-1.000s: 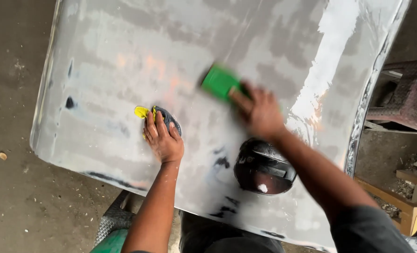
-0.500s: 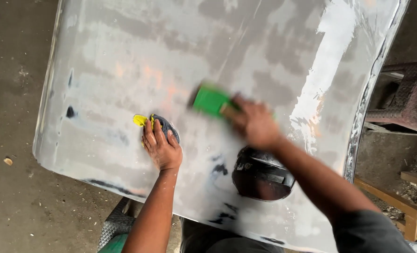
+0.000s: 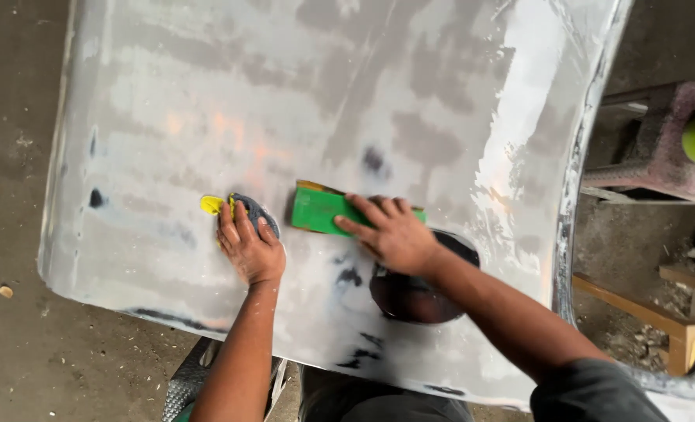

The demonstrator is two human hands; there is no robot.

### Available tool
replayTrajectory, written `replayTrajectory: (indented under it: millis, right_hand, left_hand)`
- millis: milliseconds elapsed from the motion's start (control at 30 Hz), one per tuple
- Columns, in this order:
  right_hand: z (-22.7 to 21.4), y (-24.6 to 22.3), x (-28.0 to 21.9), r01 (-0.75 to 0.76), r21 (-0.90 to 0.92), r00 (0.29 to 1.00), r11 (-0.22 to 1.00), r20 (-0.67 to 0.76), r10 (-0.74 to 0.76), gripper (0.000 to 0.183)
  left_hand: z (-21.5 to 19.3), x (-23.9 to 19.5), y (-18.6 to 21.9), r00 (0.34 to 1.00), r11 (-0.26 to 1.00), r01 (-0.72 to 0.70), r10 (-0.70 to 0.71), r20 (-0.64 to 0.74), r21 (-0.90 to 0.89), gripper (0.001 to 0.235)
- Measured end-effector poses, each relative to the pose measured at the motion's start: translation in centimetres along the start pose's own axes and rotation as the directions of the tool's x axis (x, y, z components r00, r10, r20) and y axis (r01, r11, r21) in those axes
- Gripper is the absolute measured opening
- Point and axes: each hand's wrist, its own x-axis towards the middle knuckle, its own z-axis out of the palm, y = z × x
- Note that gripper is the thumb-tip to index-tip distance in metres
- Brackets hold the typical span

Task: The person sands a large, white car door panel using a green sanding block and a yellow cloth. They repeatedly rub the surface to smooth it, occasionally dipping the sanding block into a green bucket of water and wiping the panel with the cloth to remove residue.

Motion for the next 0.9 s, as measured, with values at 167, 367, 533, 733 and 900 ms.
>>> replayTrajectory:
  millis: [167, 367, 533, 733, 900]
  right_hand:
    - [-2.3, 11.8, -6.2, -0.566, 0.045, 0.729, 0.823, -0.441, 0.524, 0.064]
    - [1.1, 6.8, -6.7, -0.660, 0.040, 0.650, 0.750, -0.468, 0.598, 0.076]
    - [2.6, 2.0, -9.9, -0.375, -0.002, 0.888, 0.927, -0.287, 0.359, 0.074]
    - [0.9, 9.9, -12.3, -0.789, 0.093, 0.497, 0.607, -0.483, 0.721, 0.065]
    - [1.9, 5.0, -10.4, -0.707, 0.081, 0.632, 0.702, -0.371, 0.680, 0.075]
  left_hand:
    - [-0.5, 0.1, 0.5, 1.000, 1.000, 0.018, -0.018, 0.020, 0.008, 0.050]
    - [2.9, -1.0, 5.0, 0.997, 0.996, -0.075, 0.073, -0.033, -0.051, 0.051]
    - [2.2, -0.7, 13.1, 0.937, 0.940, -0.289, 0.317, 0.146, -0.183, 0.056]
    - [3.1, 0.6, 14.1, 0.874, 0.898, -0.376, 0.425, 0.236, -0.228, 0.063]
    - [5.7, 3.0, 17.1, 0.876, 0.906, -0.376, 0.416, 0.243, -0.194, 0.065]
